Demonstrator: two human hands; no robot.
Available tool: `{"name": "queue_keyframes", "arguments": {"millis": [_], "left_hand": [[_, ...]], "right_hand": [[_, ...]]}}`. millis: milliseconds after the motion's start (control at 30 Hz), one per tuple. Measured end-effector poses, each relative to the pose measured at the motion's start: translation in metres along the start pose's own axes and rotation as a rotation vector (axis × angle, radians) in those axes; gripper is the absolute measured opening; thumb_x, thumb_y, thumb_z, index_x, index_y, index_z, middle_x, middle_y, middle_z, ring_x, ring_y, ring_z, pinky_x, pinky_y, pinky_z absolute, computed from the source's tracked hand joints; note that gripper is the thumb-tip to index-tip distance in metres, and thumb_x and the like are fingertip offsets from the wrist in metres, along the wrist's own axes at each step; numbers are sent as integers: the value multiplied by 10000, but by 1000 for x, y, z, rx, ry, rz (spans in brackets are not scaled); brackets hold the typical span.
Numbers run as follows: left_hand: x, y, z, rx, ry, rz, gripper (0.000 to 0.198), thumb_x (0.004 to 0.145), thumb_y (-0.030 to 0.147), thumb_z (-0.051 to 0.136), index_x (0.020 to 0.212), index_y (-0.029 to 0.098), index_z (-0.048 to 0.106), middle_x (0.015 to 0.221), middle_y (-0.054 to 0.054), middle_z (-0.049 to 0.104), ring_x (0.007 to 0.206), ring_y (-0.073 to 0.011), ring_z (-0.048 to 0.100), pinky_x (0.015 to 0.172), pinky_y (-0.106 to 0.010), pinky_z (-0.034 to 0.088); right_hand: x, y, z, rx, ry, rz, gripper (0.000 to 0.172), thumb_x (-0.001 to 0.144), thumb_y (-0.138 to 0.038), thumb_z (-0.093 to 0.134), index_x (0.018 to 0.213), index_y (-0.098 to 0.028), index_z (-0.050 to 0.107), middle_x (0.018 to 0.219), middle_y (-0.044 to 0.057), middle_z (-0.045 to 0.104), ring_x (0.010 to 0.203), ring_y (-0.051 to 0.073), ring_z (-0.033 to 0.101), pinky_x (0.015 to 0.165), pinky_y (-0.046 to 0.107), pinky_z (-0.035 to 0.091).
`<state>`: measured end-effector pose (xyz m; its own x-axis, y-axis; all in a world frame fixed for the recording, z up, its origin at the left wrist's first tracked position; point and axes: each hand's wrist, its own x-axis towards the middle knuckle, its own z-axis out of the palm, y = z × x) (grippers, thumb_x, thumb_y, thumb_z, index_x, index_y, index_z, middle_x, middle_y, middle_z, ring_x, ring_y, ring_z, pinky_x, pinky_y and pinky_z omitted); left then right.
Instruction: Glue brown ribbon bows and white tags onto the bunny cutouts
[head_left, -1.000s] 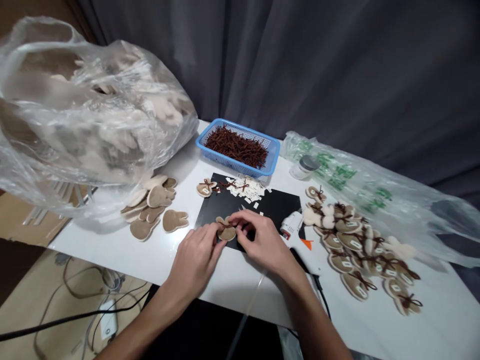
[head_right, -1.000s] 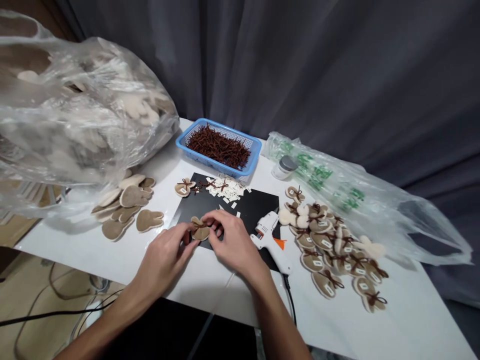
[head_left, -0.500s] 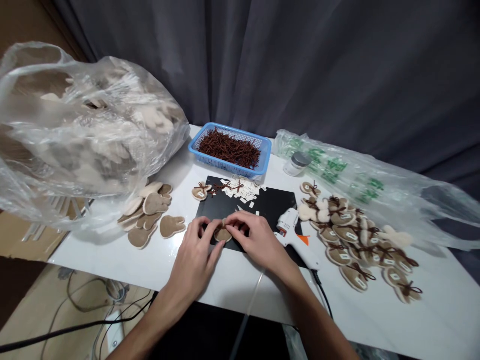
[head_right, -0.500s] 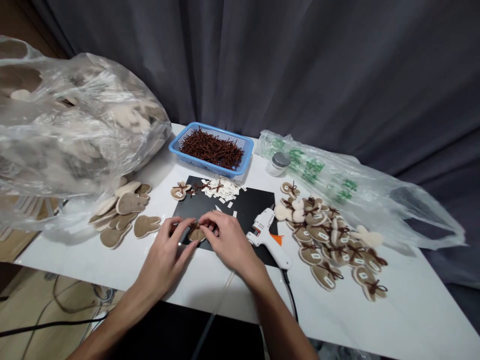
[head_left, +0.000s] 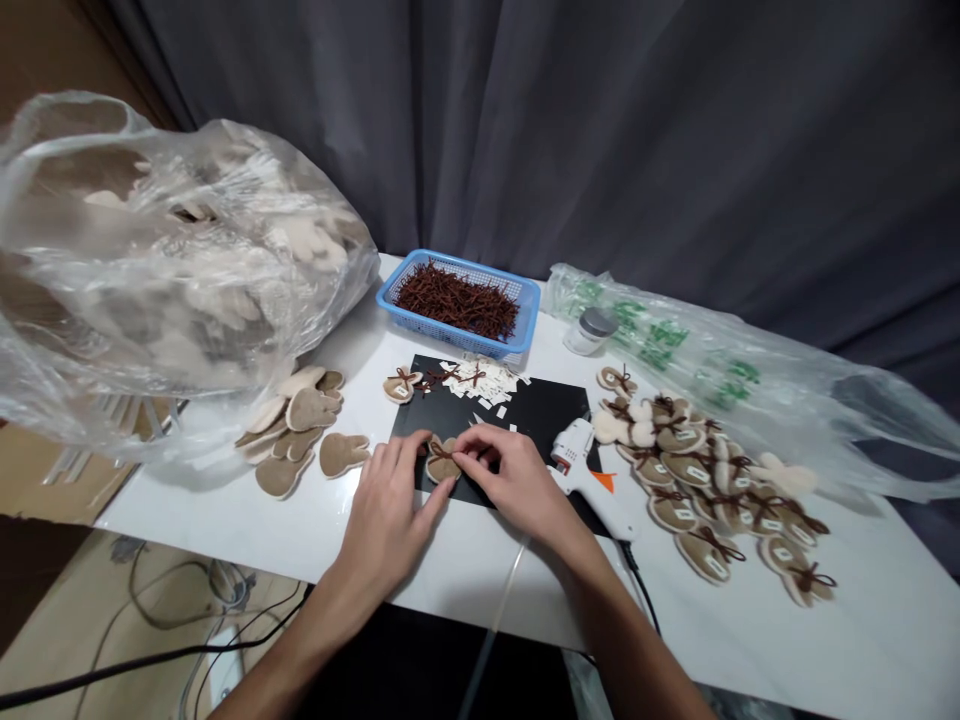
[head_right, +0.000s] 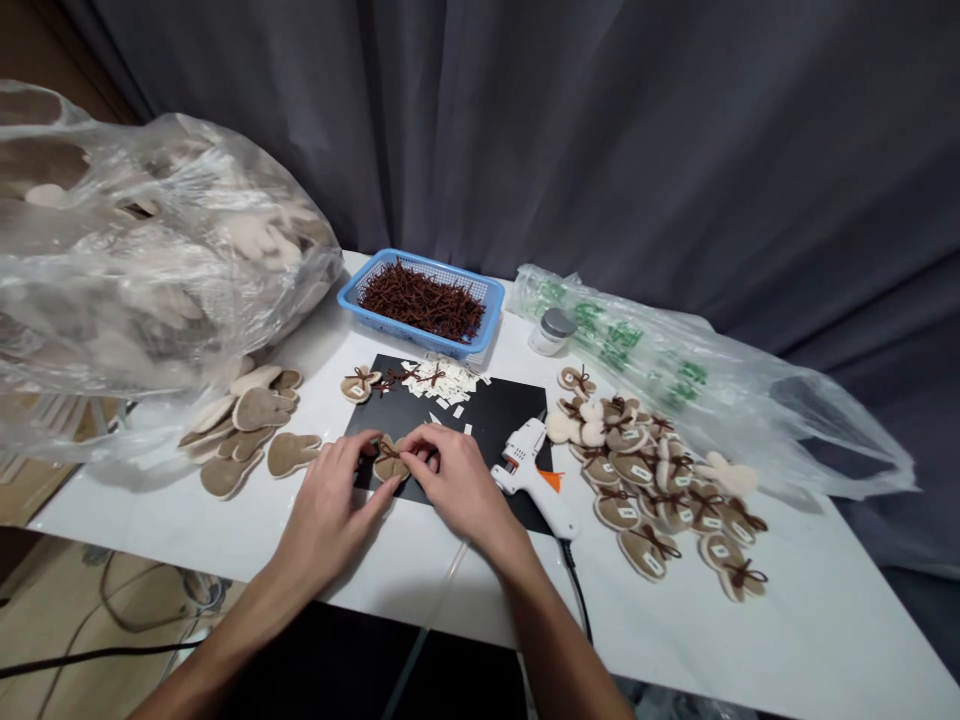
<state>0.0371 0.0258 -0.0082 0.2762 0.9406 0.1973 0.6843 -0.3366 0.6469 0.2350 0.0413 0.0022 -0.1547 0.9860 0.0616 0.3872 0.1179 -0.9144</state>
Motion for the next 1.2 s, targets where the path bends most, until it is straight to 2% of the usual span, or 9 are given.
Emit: {"name": "queue_keyframes", "arguments": {"millis": [100, 200, 300, 400, 567, 700, 800, 933, 1200], "left_hand": [[1, 3, 1, -133, 0, -109, 495, 1050, 413, 650, 1497, 233, 537, 1214, -101, 727, 1127, -302, 675, 1010, -484, 509], [4, 7, 3, -410, -51, -215, 505, 1058, 472, 634, 1496, 243, 528, 1212, -93, 754, 1132, -281, 705, 1013, -451, 518], [7, 10, 7, -706, -89, -270, 478, 1062, 516, 620, 1438, 232, 541, 1026, -40, 747, 983, -230, 722, 903, -370, 545], [8, 12, 10, -824, -53, -293, 469, 1050, 544, 632, 1393, 237, 545, 907, 6, 679, 867, -193, 688, 806, -318, 533], [5, 13, 10, -786, -32, -245, 448, 1078, 540, 588, 1415, 252, 519, 1036, -24, 690, 959, -203, 684, 896, -343, 543], [3, 14, 7, -671, -39, -229, 395, 1119, 518, 511, 1410, 254, 544, 1016, -23, 669, 928, -204, 656, 869, -338, 534], [2, 15, 5, -680, -41, -227, 386, 1123, 531, 493, 1381, 252, 556, 1017, -22, 666, 934, -206, 659, 862, -333, 537], [2, 16, 6, -679, -51, -244, 372, 1127, 529, 473, 1358, 248, 545, 919, 10, 630, 804, -182, 631, 774, -313, 517], [-1, 16, 8, -677, -11, -197, 241, 1130, 474, 458, 1114, 242, 521, 902, 19, 571, 800, -167, 568, 752, -293, 472]], "right_hand": [[-2, -5, -1, 29, 23, -46, 115, 976, -218, 662, 897, -214, 745, 879, 21, 745, 731, 163, 654, 691, 279, 514], [-5, -11, -1, 54, 45, -100, 128, 999, -253, 661, 912, -221, 750, 904, 33, 735, 744, 167, 659, 687, 282, 519], [-7, -15, 0, 73, 71, -136, 131, 1010, -266, 665, 923, -229, 756, 912, 46, 733, 774, 183, 668, 691, 296, 527], [-8, -16, 1, 97, 87, -146, 128, 1015, -267, 671, 925, -233, 755, 932, 54, 738, 806, 194, 685, 703, 304, 544], [-10, -17, 1, 99, 60, -171, 118, 1012, -227, 666, 927, -233, 748, 951, 44, 729, 817, 180, 686, 736, 296, 565], [-10, -21, 1, 86, 47, -189, 130, 1006, -211, 661, 900, -231, 734, 912, 38, 726, 790, 182, 678, 736, 305, 564], [-10, -24, 3, 68, 27, -194, 137, 1005, -206, 645, 895, -229, 722, 899, 36, 725, 790, 185, 676, 744, 312, 559], [-11, -24, 5, 67, 6, -184, 135, 992, -194, 630, 883, -231, 700, 886, 33, 709, 783, 185, 667, 739, 313, 551], [-11, -25, 11, 107, 6, -180, 133, 952, -184, 627, 832, -235, 655, 859, 21, 677, 787, 181, 659, 755, 314, 547]]}}
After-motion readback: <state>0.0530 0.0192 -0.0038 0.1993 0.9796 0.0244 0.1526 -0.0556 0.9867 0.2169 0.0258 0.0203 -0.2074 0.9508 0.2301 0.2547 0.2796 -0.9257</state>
